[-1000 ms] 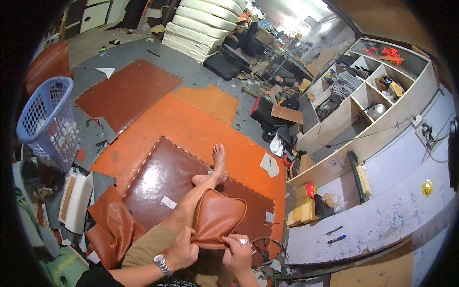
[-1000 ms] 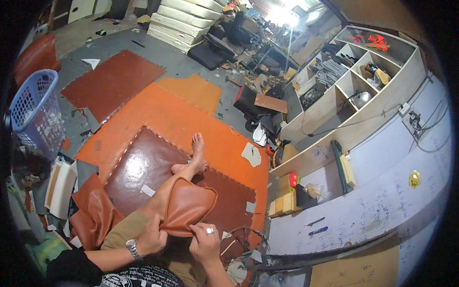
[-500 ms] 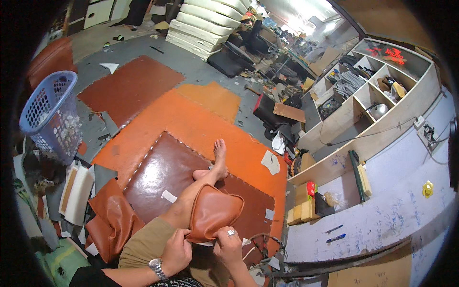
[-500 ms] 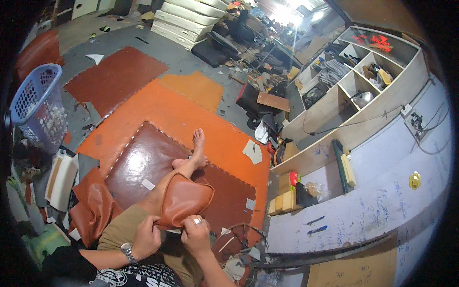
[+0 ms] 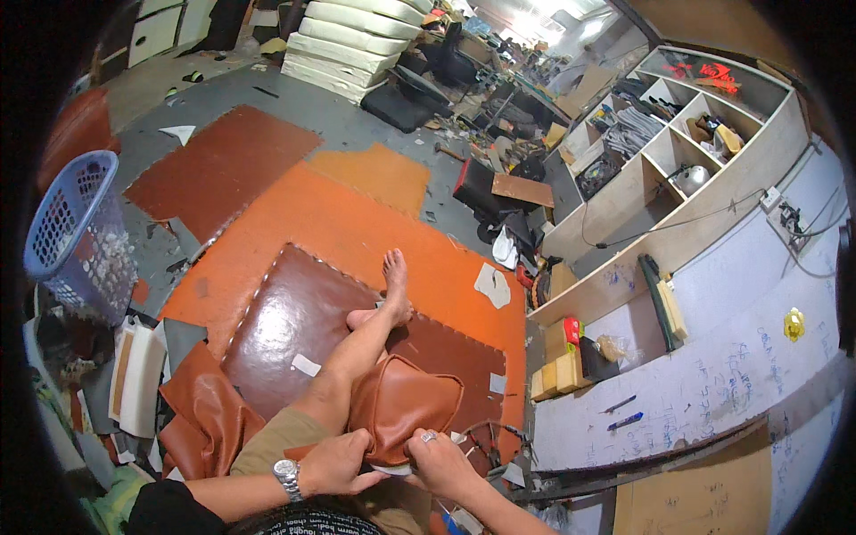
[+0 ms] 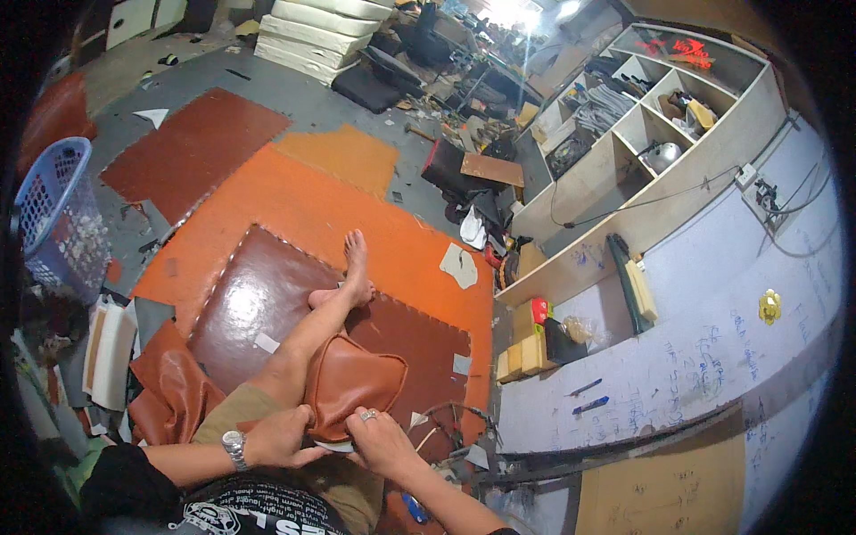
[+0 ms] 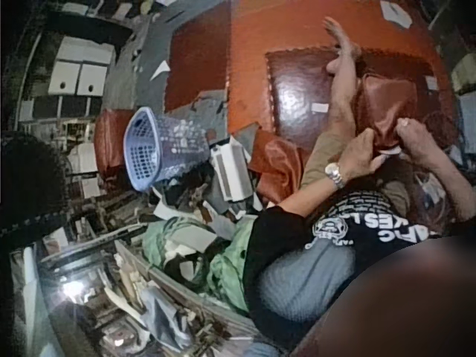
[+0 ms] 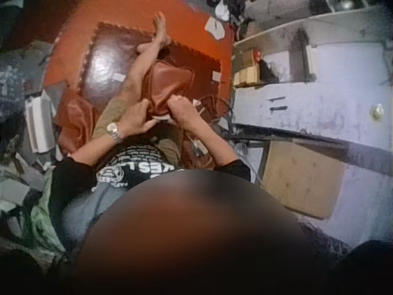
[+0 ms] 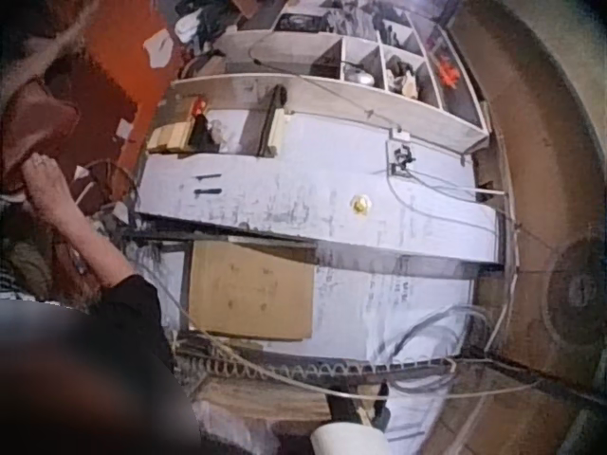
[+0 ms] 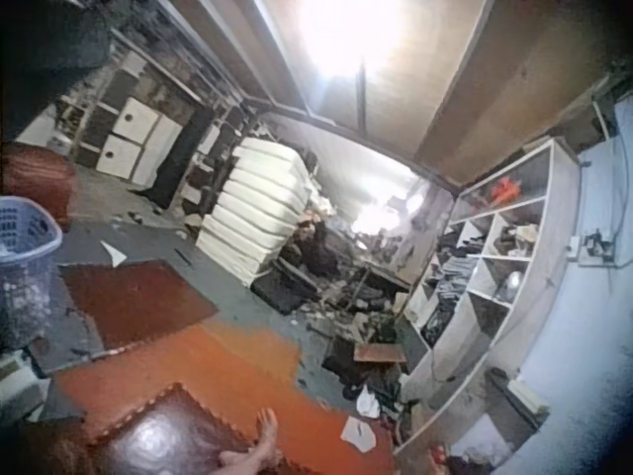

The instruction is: The person sits on a floor mat and assembles a brown leather pouch by folding its edges and securing them with a staple gun. They repeatedly adjust the leather, align the edges, and apply staples to hold the shape.

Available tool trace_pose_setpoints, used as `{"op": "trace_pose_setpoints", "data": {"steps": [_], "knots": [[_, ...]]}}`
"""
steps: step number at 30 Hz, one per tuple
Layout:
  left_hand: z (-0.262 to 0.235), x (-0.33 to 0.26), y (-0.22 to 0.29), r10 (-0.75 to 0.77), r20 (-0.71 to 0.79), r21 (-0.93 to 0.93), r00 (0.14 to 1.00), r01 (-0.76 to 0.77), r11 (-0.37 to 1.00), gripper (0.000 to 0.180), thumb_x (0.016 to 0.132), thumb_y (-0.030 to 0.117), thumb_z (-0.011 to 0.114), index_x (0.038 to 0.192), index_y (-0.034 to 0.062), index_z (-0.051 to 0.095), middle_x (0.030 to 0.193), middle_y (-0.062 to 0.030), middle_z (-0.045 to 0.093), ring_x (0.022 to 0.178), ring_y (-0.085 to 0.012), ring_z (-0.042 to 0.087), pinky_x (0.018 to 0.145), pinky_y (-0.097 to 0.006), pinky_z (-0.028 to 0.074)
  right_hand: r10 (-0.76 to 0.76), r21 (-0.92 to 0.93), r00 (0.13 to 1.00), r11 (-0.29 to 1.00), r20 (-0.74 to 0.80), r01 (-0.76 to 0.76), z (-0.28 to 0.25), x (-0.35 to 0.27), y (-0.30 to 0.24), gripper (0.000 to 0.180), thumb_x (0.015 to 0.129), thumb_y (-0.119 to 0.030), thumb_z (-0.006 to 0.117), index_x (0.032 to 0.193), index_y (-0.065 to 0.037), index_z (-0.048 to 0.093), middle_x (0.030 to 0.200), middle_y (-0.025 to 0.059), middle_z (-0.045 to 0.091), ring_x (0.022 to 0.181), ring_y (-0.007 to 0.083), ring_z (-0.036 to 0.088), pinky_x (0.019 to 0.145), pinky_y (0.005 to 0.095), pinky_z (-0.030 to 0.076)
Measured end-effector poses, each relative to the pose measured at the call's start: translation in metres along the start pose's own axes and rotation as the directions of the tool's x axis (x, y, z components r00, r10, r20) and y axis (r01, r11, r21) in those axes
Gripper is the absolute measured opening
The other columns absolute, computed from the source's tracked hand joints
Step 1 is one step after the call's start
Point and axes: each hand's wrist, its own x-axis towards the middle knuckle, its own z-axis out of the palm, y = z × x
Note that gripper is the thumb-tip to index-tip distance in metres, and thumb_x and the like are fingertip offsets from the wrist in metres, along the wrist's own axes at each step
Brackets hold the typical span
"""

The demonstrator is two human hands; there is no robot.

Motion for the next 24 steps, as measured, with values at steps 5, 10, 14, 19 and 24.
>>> {"op": "trace_pose_setpoints", "data": {"steps": [5,10,14,19,24], "knots": [[0.020,-0.007,0.002,-0.123,-0.042,-0.014,0.992,0.122,0.992,0.047,0.087,0.032,0.087,0.104,0.0039,0.053,0.087,-0.0187,0.067,0.082,-0.0435,0.070,0.070,-0.050,0.056,-0.049,-0.048,0.995,0.998,-0.084,0.045,0.017,-0.014,0.009,0.041,0.074,-0.022,0.085,0.097,-0.008,0.055,0.094,0.0121,0.062,0.089,0.0344,0.068,0.078,0.0468,0.055],[0.038,-0.019,0.001,-0.216,-0.230,-0.116,0.949,0.194,0.974,0.030,0.080,0.016,0.083,0.088,0.0063,0.056,0.075,-0.0176,0.064,0.073,-0.0438,0.067,0.063,-0.050,0.053,-0.098,-0.056,0.960,0.995,-0.264,0.086,0.021,-0.010,0.003,0.024,0.080,-0.021,0.075,0.089,-0.012,0.056,0.082,0.0074,0.059,0.077,0.0278,0.065,0.068,0.0426,0.051],[0.044,-0.022,-0.004,-0.309,-0.392,-0.157,0.866,0.268,0.950,0.023,0.071,0.006,0.074,0.078,0.0054,0.053,0.071,-0.0200,0.061,0.068,-0.0456,0.064,0.059,-0.050,0.050,-0.093,-0.108,0.910,0.993,-0.403,0.053,0.030,0.004,-0.005,0.020,0.079,-0.021,0.073,0.084,-0.014,0.055,0.077,0.0049,0.056,0.072,0.0239,0.062,0.063,0.0406,0.048],[0.044,-0.017,-0.018,-0.348,-0.516,-0.140,0.783,0.323,0.936,0.020,0.068,0.001,0.068,0.075,0.0033,0.049,0.066,-0.0231,0.054,0.064,-0.0484,0.060,0.057,-0.051,0.046,-0.019,-0.112,0.869,0.993,-0.494,-0.042,0.042,0.022,-0.015,0.019,0.077,-0.020,0.073,0.080,-0.016,0.055,0.074,0.0031,0.055,0.070,0.0231,0.061,0.062,0.0403,0.047],[0.042,-0.011,-0.030,-0.377,-0.580,-0.230,0.722,0.298,0.926,0.018,0.067,-0.002,0.065,0.075,0.0027,0.048,0.064,-0.0244,0.051,0.062,-0.0496,0.058,0.057,-0.052,0.045,0.089,-0.019,0.810,0.992,-0.580,-0.122,0.049,0.040,-0.027,0.022,0.074,-0.019,0.076,0.080,-0.016,0.056,0.075,0.0035,0.057,0.072,0.0244,0.063,0.063,0.0413,0.047]]}}
